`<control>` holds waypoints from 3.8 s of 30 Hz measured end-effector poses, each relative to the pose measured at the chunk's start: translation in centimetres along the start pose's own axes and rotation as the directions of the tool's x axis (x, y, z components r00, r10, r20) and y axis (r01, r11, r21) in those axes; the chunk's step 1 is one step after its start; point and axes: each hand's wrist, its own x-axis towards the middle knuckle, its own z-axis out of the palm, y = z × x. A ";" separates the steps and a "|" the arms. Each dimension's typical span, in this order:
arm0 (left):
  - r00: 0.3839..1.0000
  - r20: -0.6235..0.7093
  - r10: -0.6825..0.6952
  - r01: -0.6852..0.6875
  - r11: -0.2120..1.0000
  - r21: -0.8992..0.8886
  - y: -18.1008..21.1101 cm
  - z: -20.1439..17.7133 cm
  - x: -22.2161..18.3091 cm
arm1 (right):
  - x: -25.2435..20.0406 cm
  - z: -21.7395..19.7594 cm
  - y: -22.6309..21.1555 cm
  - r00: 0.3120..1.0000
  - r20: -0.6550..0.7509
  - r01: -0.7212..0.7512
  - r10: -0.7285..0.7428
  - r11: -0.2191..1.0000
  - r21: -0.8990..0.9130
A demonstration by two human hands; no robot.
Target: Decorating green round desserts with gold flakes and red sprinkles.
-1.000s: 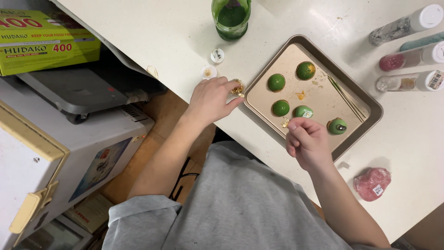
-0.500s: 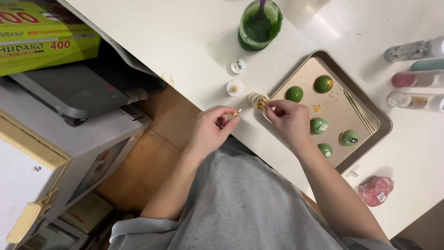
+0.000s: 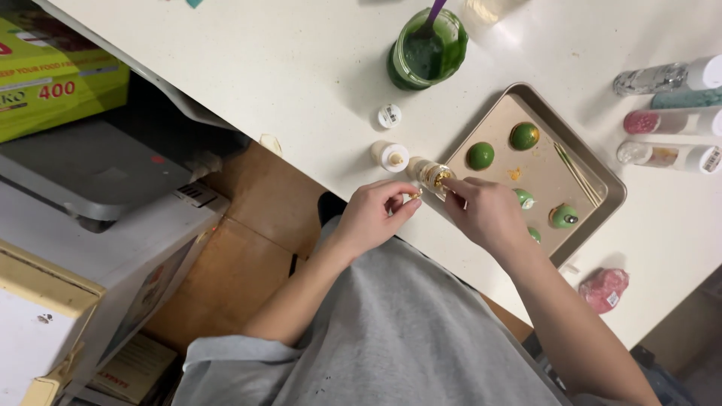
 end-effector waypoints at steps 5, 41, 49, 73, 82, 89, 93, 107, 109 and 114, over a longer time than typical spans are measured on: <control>0.998 0.065 0.011 -0.011 1.000 -0.001 -0.9 0.6 0.7 | 0.4 -0.2 -0.4 0.998 -0.006 -0.063 0.064 0.997 0.043; 0.957 0.046 0.288 -0.284 0.885 0.369 0.6 2.6 3.3 | -1.0 1.4 0.3 0.972 -0.080 -0.170 0.220 0.897 0.408; 0.962 0.094 0.257 -0.272 0.860 0.433 0.4 3.0 4.0 | -1.2 1.6 0.9 0.978 -0.101 -0.124 0.181 0.900 0.417; 0.976 0.111 0.189 -0.214 0.928 0.304 1.3 2.2 3.9 | -2.4 4.1 2.6 0.935 -0.022 -0.227 0.353 0.647 0.728; 0.976 0.121 0.183 -0.210 0.938 0.277 1.9 2.4 3.9 | -2.5 3.2 2.2 0.934 0.015 -0.226 0.357 0.558 0.798; 0.976 0.119 0.181 -0.206 0.946 0.250 2.5 2.4 3.6 | -2.7 3.3 2.2 0.950 -0.040 -0.158 0.310 0.587 0.794; 0.976 0.116 0.186 -0.210 0.946 0.249 2.6 2.6 3.5 | -3.3 4.1 2.8 0.940 0.003 -0.184 0.342 0.496 0.849; 0.936 0.189 0.298 -0.317 0.945 0.079 2.5 3.5 -0.6 | -4.3 3.1 12.8 0.809 -0.011 -0.324 0.587 0.463 0.825; 0.935 0.225 0.274 -0.285 0.958 0.018 2.5 4.8 -1.1 | -3.8 3.6 15.2 0.773 0.003 -0.393 0.634 0.476 0.787; 0.937 0.320 0.140 -0.147 0.989 -0.004 -1.2 8.7 -1.1 | -1.0 3.8 18.1 0.821 -0.077 -0.392 0.566 0.656 0.644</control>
